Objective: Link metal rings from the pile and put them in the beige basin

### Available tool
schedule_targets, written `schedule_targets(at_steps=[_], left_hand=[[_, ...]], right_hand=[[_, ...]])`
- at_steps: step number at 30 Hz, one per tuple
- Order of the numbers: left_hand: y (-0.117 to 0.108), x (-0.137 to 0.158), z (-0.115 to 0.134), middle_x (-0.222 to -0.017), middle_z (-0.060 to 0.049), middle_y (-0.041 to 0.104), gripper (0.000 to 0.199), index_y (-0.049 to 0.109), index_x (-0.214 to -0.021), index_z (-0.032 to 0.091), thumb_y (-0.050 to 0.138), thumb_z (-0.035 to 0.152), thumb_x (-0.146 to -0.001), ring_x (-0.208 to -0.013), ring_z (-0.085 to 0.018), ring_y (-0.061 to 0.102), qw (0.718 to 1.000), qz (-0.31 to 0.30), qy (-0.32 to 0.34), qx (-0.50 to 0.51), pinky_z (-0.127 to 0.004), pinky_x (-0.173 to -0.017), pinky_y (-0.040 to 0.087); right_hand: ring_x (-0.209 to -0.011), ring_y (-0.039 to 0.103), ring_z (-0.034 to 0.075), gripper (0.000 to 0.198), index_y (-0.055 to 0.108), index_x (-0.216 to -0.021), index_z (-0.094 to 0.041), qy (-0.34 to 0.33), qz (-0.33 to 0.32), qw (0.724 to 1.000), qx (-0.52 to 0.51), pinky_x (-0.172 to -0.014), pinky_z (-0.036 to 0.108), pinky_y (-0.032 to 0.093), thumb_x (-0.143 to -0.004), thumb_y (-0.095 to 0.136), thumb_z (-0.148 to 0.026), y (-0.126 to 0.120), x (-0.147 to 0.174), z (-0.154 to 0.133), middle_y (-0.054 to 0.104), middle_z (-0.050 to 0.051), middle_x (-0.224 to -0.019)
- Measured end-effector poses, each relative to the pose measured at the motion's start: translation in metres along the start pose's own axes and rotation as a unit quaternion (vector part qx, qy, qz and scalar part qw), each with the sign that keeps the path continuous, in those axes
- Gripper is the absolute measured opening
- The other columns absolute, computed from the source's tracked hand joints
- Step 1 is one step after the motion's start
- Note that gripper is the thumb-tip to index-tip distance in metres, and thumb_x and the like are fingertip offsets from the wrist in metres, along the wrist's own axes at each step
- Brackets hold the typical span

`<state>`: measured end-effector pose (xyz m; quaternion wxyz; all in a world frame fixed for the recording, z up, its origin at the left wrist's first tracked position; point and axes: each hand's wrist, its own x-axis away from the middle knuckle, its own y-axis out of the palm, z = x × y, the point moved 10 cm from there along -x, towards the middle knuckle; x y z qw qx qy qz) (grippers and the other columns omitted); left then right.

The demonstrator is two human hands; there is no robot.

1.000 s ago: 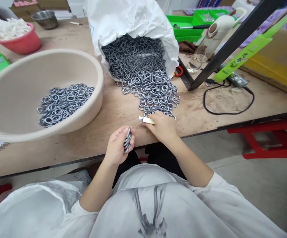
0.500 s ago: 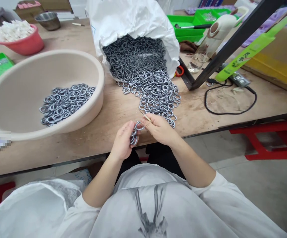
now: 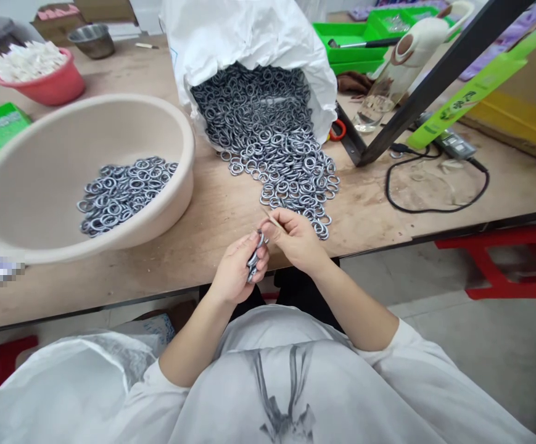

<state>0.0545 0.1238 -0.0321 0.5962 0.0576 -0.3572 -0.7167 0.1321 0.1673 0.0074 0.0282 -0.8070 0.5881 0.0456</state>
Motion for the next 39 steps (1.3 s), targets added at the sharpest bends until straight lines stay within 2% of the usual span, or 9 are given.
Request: schedule_targets(at_steps=[6,11,14,19,23,27,30,34,39], left_hand=[[-0.004,0.002,-0.002,-0.050,0.006,0.044,0.046,0.045,-0.066,0.016,0.074,0.050,-0.080,-0.035,-0.001,0.031,0.998,0.005,-0.020,0.053,-0.011,-0.032,0.021],[-0.004,0.001,-0.002,-0.049,0.006,0.044,0.046,0.046,-0.065,0.016,0.076,0.049,-0.078,-0.035,-0.001,0.030,0.998,0.008,-0.019,0.061,-0.011,-0.032,0.022],[-0.002,0.004,-0.002,-0.049,0.006,0.042,0.047,0.045,-0.064,0.016,0.077,0.048,-0.077,-0.035,-0.001,0.030,0.999,-0.001,-0.019,0.049,-0.011,-0.032,0.021],[-0.001,0.014,-0.002,-0.050,0.005,0.044,0.043,0.047,-0.063,0.015,0.074,0.044,-0.080,-0.035,-0.001,0.032,0.999,-0.033,-0.030,0.019,-0.013,-0.033,0.023],[-0.032,0.014,0.017,-0.051,0.006,0.046,0.032,0.056,-0.071,0.015,0.076,0.039,-0.077,-0.034,-0.002,0.035,0.997,0.056,0.018,0.047,-0.013,-0.032,0.023],[-0.049,0.012,0.034,-0.056,0.006,0.052,0.028,0.067,-0.101,0.015,0.073,0.028,-0.077,-0.035,-0.004,0.038,0.993,0.086,0.068,0.045,-0.013,-0.032,0.025],[-0.054,0.011,0.031,-0.062,0.004,0.056,0.024,0.065,-0.093,0.015,0.074,0.029,-0.076,-0.038,-0.004,0.042,0.991,0.103,0.065,0.051,-0.013,-0.032,0.026],[-0.045,0.008,0.019,-0.069,0.003,0.058,0.032,0.058,-0.079,0.015,0.078,0.040,-0.075,-0.041,-0.002,0.043,0.993,0.090,0.055,0.047,-0.013,-0.033,0.026],[-0.009,0.005,-0.012,-0.067,0.002,0.057,0.048,0.058,-0.080,0.013,0.077,0.057,-0.074,-0.037,-0.001,0.039,0.997,-0.034,-0.063,0.026,-0.012,-0.033,0.024]], right_hand=[[-0.070,0.055,0.014,0.051,0.064,-0.079,-0.018,-0.146,-0.001,0.953,0.264,-0.066,0.028,0.038,-0.097,0.044,-0.062,0.002,0.020,-0.027,0.062,0.003,-0.073],[-0.061,0.049,0.012,0.051,0.058,-0.070,-0.019,-0.192,0.017,0.921,0.338,-0.060,0.026,0.033,-0.098,0.043,-0.058,0.009,0.030,-0.035,0.055,0.000,-0.065],[-0.059,0.047,0.012,0.053,0.056,-0.068,-0.019,-0.165,0.034,0.921,0.350,-0.059,0.026,0.032,-0.097,0.042,-0.061,0.000,0.023,-0.027,0.052,-0.001,-0.062],[-0.062,0.052,0.015,0.044,0.063,-0.077,-0.020,-0.002,0.114,0.896,0.428,-0.059,0.027,0.030,-0.098,0.046,-0.055,-0.043,0.004,0.002,0.059,0.000,-0.066],[-0.082,0.063,0.020,0.037,0.071,-0.108,-0.025,-0.001,0.019,0.841,0.540,-0.062,0.028,0.032,-0.086,0.067,-0.054,-0.019,0.001,0.011,0.069,0.004,-0.099],[-0.086,0.064,0.022,0.031,0.073,-0.105,-0.024,0.007,-0.006,0.810,0.586,-0.061,0.030,0.033,-0.088,0.067,-0.050,-0.003,0.001,0.015,0.068,0.006,-0.102],[-0.086,0.064,0.022,0.021,0.073,-0.098,-0.020,0.012,0.023,0.852,0.522,-0.064,0.030,0.035,-0.088,0.069,-0.038,-0.009,-0.003,0.014,0.070,0.007,-0.099],[-0.070,0.059,0.015,0.021,0.070,-0.085,-0.019,0.018,0.034,0.981,0.190,-0.063,0.027,0.040,-0.083,0.073,-0.039,-0.015,-0.006,0.016,0.068,0.001,-0.076],[-0.050,0.050,0.008,0.037,0.064,-0.081,-0.020,0.021,0.001,0.993,-0.114,-0.049,0.023,0.041,-0.073,0.079,-0.052,0.001,0.000,0.018,0.062,-0.004,-0.064]])
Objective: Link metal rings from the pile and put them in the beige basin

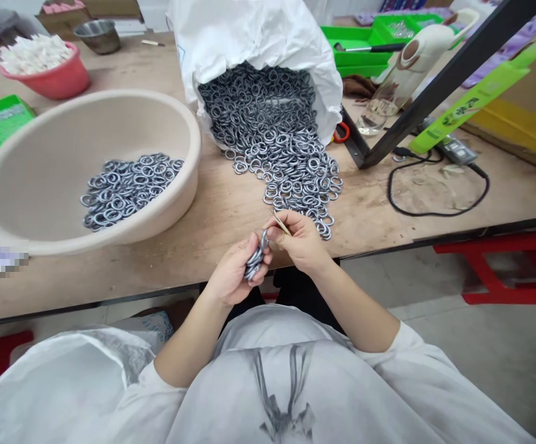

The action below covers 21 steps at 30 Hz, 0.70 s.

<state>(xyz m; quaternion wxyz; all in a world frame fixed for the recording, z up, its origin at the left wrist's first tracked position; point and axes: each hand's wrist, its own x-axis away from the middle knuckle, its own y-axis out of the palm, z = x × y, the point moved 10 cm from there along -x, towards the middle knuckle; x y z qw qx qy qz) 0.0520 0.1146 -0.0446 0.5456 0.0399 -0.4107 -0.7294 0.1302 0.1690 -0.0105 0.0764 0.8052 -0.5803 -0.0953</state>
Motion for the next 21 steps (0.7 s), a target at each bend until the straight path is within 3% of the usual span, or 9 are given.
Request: schedule_targets(at_steps=[3,7,10,16,21], left_hand=[[0.012,0.001,-0.012,-0.065,0.003,0.055,0.050,0.060,-0.084,0.012,0.078,0.057,-0.073,-0.036,0.000,0.037,0.997,-0.045,-0.057,0.003,-0.012,-0.032,0.022],[0.009,-0.001,-0.007,-0.061,0.005,0.052,0.041,0.055,-0.076,0.014,0.082,0.045,-0.071,-0.035,0.000,0.037,1.000,-0.010,-0.020,0.009,-0.012,-0.033,0.021],[0.003,-0.001,0.002,-0.058,0.005,0.052,0.039,0.052,-0.073,0.015,0.079,0.042,-0.074,-0.035,-0.001,0.038,0.999,0.031,0.041,-0.008,-0.012,-0.033,0.023],[-0.005,0.000,0.008,-0.057,0.006,0.050,0.040,0.051,-0.072,0.016,0.077,0.045,-0.074,-0.035,-0.001,0.037,0.995,0.075,0.065,-0.005,-0.013,-0.033,0.022],[-0.011,0.002,0.011,-0.055,0.007,0.051,0.035,0.050,-0.077,0.017,0.076,0.040,-0.075,-0.034,-0.003,0.038,0.992,0.101,0.076,0.000,-0.014,-0.033,0.022]], right_hand=[[-0.044,0.048,0.007,0.039,0.063,-0.084,-0.020,0.013,-0.002,1.000,-0.024,-0.044,0.021,0.040,-0.073,0.079,-0.054,0.004,0.004,0.006,0.060,-0.006,-0.060],[-0.060,0.059,0.012,0.042,0.068,-0.085,-0.020,-0.073,0.020,0.993,0.094,-0.059,0.027,0.049,-0.075,0.075,-0.060,-0.002,0.008,-0.013,0.065,-0.001,-0.071],[-0.075,0.062,0.016,0.043,0.070,-0.082,-0.020,-0.139,0.040,0.968,0.204,-0.073,0.031,0.049,-0.074,0.076,-0.061,-0.003,0.012,-0.031,0.068,0.002,-0.079],[-0.077,0.061,0.016,0.041,0.070,-0.088,-0.019,-0.164,0.025,0.928,0.335,-0.073,0.029,0.045,-0.094,0.054,-0.056,0.006,0.021,-0.043,0.069,0.004,-0.081],[-0.073,0.060,0.016,0.040,0.071,-0.085,-0.019,-0.183,0.010,0.878,0.443,-0.067,0.028,0.042,-0.094,0.054,-0.053,0.011,0.031,-0.044,0.067,0.005,-0.078]])
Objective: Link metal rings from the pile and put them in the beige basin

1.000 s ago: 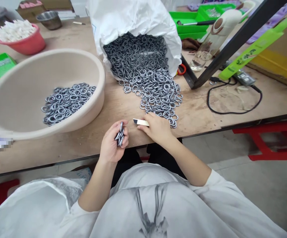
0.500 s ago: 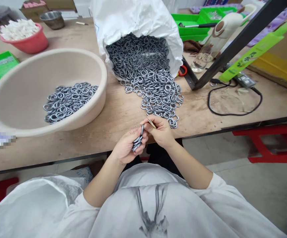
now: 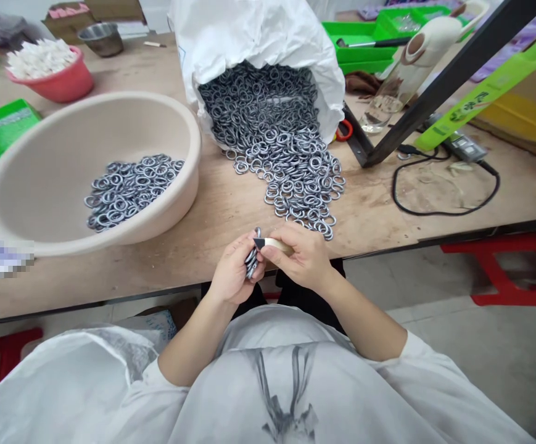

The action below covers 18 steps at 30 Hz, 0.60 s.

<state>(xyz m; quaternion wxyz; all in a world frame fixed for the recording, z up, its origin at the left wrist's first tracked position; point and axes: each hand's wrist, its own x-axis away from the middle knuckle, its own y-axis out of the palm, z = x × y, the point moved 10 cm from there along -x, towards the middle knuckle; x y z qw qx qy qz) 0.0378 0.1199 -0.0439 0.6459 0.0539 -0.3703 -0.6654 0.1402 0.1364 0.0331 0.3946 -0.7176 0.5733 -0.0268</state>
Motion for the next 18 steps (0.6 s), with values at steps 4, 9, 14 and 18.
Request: schedule_targets(at_steps=[4,9,14,18], left_hand=[[0.002,0.000,-0.002,-0.053,0.007,0.050,0.036,0.049,-0.076,0.017,0.076,0.041,-0.074,-0.033,-0.003,0.037,1.000,-0.009,-0.006,0.004,-0.014,-0.032,0.022],[0.005,0.003,-0.003,-0.054,0.007,0.050,0.037,0.051,-0.076,0.017,0.077,0.043,-0.074,-0.034,-0.002,0.037,1.000,-0.021,-0.008,-0.002,-0.014,-0.033,0.023],[0.010,0.011,-0.002,-0.059,0.005,0.049,0.040,0.051,-0.068,0.015,0.077,0.044,-0.075,-0.036,-0.001,0.037,0.998,-0.052,-0.013,-0.024,-0.014,-0.034,0.025],[-0.003,0.007,0.012,-0.062,0.004,0.053,0.032,0.059,-0.076,0.013,0.078,0.039,-0.073,-0.037,-0.002,0.040,1.000,-0.015,0.017,-0.009,-0.014,-0.033,0.026]], right_hand=[[-0.070,0.058,0.015,0.041,0.073,-0.085,-0.019,-0.005,-0.004,0.999,0.037,-0.065,0.027,0.041,-0.093,0.054,-0.055,0.000,0.001,-0.001,0.065,0.004,-0.076],[-0.070,0.058,0.015,0.038,0.074,-0.084,-0.020,0.010,-0.007,1.000,0.015,-0.066,0.027,0.041,-0.092,0.057,-0.053,0.001,0.000,0.005,0.067,0.003,-0.075],[-0.070,0.060,0.016,0.038,0.073,-0.088,-0.019,0.146,0.023,0.989,0.008,-0.065,0.027,0.040,-0.096,0.051,-0.050,-0.011,-0.012,0.057,0.067,0.001,-0.073],[-0.089,0.063,0.024,0.034,0.071,-0.108,-0.020,0.169,-0.005,0.966,0.194,-0.071,0.031,0.040,-0.090,0.063,-0.047,-0.018,-0.032,0.072,0.071,0.008,-0.101]])
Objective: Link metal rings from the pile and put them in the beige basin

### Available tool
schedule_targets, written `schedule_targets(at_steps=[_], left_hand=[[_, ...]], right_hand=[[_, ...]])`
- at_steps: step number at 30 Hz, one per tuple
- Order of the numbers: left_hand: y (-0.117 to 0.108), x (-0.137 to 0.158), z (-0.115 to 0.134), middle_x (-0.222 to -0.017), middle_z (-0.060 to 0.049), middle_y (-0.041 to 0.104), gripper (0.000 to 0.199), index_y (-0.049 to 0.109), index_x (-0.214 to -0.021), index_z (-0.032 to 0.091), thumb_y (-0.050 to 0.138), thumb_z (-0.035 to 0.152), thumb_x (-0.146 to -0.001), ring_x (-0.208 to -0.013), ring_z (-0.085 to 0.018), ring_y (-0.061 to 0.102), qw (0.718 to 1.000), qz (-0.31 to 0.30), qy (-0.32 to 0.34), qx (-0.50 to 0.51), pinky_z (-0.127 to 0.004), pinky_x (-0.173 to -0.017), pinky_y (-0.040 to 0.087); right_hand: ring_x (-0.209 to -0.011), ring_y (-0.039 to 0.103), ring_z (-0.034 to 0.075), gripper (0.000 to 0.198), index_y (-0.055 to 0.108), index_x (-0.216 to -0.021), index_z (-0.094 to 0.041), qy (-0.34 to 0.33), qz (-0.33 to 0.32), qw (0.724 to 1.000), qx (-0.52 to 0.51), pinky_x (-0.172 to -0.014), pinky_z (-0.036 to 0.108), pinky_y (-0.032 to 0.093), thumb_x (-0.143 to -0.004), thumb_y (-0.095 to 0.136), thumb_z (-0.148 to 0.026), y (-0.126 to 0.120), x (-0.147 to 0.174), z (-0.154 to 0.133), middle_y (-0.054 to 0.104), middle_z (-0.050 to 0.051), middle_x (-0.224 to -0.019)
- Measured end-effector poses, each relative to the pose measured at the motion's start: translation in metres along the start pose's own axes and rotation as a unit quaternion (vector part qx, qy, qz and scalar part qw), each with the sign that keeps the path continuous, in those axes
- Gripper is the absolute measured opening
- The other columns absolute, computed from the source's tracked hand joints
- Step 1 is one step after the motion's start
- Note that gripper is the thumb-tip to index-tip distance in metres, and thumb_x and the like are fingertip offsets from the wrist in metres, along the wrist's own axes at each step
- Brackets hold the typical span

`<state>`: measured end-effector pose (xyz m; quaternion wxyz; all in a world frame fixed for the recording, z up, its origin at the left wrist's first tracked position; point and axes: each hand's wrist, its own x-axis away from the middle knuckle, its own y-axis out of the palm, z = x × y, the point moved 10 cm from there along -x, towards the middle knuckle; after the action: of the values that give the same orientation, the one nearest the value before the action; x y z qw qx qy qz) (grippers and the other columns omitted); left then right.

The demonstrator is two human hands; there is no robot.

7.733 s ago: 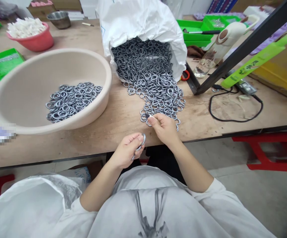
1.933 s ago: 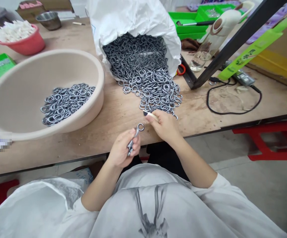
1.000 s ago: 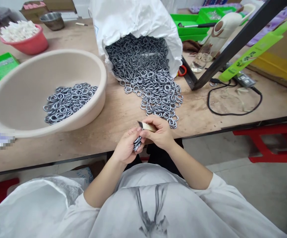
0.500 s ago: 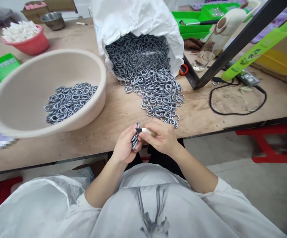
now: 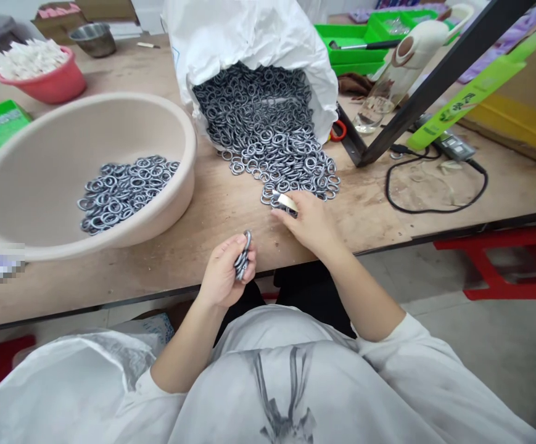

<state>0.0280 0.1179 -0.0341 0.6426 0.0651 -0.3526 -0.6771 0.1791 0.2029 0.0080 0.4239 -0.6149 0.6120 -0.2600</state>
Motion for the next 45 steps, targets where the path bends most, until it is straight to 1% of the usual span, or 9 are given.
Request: schedule_targets(at_steps=[4,9,15,21,24,29,37,40,45], left_hand=[[-0.012,-0.007,0.009,-0.067,0.004,0.058,0.034,0.066,-0.103,0.016,0.076,0.030,-0.073,-0.038,-0.003,0.042,0.999,0.019,0.016,0.021,-0.014,-0.033,0.026],[-0.022,-0.012,0.010,-0.073,0.003,0.061,0.027,0.062,-0.087,0.015,0.078,0.033,-0.074,-0.042,-0.002,0.043,0.997,0.043,0.010,0.059,-0.013,-0.034,0.028],[-0.013,-0.017,0.014,-0.072,0.004,0.061,0.042,0.052,-0.076,0.017,0.086,0.039,-0.066,-0.039,-0.002,0.042,0.998,0.033,0.044,0.010,-0.014,-0.033,0.025],[-0.007,-0.023,0.022,-0.064,0.006,0.057,0.037,0.064,-0.094,0.019,0.082,0.043,-0.073,-0.040,-0.004,0.042,0.983,0.036,0.150,-0.105,-0.017,-0.036,0.029],[-0.002,-0.022,0.021,-0.063,0.004,0.056,0.035,0.067,-0.090,0.018,0.077,0.049,-0.077,-0.044,-0.004,0.043,0.976,0.023,0.153,-0.151,-0.017,-0.040,0.033],[0.007,-0.020,0.014,-0.060,0.003,0.055,0.038,0.062,-0.077,0.015,0.075,0.051,-0.079,-0.043,-0.003,0.041,0.978,-0.033,0.089,-0.187,-0.016,-0.040,0.030],[0.012,-0.018,-0.003,-0.053,0.005,0.050,0.039,0.055,-0.072,0.016,0.081,0.046,-0.071,-0.038,-0.003,0.035,0.998,-0.054,-0.009,-0.042,-0.014,-0.032,0.025],[0.014,-0.015,-0.009,-0.054,0.005,0.051,0.039,0.055,-0.072,0.015,0.081,0.043,-0.070,-0.037,-0.002,0.035,0.997,-0.055,-0.040,-0.024,-0.013,-0.032,0.024],[0.012,-0.011,-0.013,-0.053,0.007,0.048,0.038,0.050,-0.072,0.016,0.078,0.041,-0.072,-0.034,-0.001,0.035,0.997,-0.037,-0.066,0.024,-0.012,-0.031,0.021]], right_hand=[[-0.084,0.063,0.025,0.028,0.071,-0.108,-0.022,-0.004,-0.042,0.989,0.142,-0.065,0.032,0.036,-0.089,0.066,-0.042,0.011,-0.013,-0.008,0.069,0.011,-0.106],[-0.079,0.060,0.023,0.022,0.073,-0.098,-0.022,-0.003,-0.024,0.990,0.136,-0.060,0.031,0.029,-0.093,0.057,-0.036,0.011,-0.020,-0.009,0.068,0.010,-0.101],[-0.067,0.052,0.015,0.024,0.065,-0.076,-0.018,0.026,0.029,0.987,-0.154,-0.061,0.028,0.032,-0.087,0.064,-0.039,0.000,-0.025,0.011,0.059,0.001,-0.071],[-0.050,0.037,0.007,0.041,0.056,-0.074,-0.020,0.049,-0.077,0.860,-0.503,-0.049,0.023,0.031,-0.077,0.073,-0.058,0.026,0.004,-0.013,0.051,-0.006,-0.061],[-0.047,0.038,0.006,0.043,0.056,-0.074,-0.020,0.050,-0.102,0.833,-0.542,-0.046,0.022,0.030,-0.076,0.075,-0.058,0.032,0.020,-0.029,0.052,-0.006,-0.060],[-0.048,0.045,0.008,0.046,0.053,-0.068,-0.020,0.026,-0.135,0.833,-0.536,-0.048,0.022,0.036,-0.080,0.070,-0.062,0.030,0.024,-0.043,0.051,-0.006,-0.054],[-0.059,0.066,0.016,0.045,0.060,-0.084,-0.020,0.041,-0.172,0.815,-0.552,-0.061,0.029,0.053,-0.070,0.080,-0.057,0.036,0.036,-0.051,0.067,-0.002,-0.064],[-0.057,0.062,0.014,0.047,0.058,-0.076,-0.020,0.019,-0.151,0.829,-0.539,-0.058,0.027,0.049,-0.077,0.070,-0.066,0.030,0.034,-0.051,0.065,-0.002,-0.063],[-0.064,0.055,0.013,0.051,0.062,-0.075,-0.019,-0.104,-0.028,0.941,-0.321,-0.061,0.027,0.038,-0.091,0.052,-0.065,0.000,0.038,-0.052,0.063,0.001,-0.069]])
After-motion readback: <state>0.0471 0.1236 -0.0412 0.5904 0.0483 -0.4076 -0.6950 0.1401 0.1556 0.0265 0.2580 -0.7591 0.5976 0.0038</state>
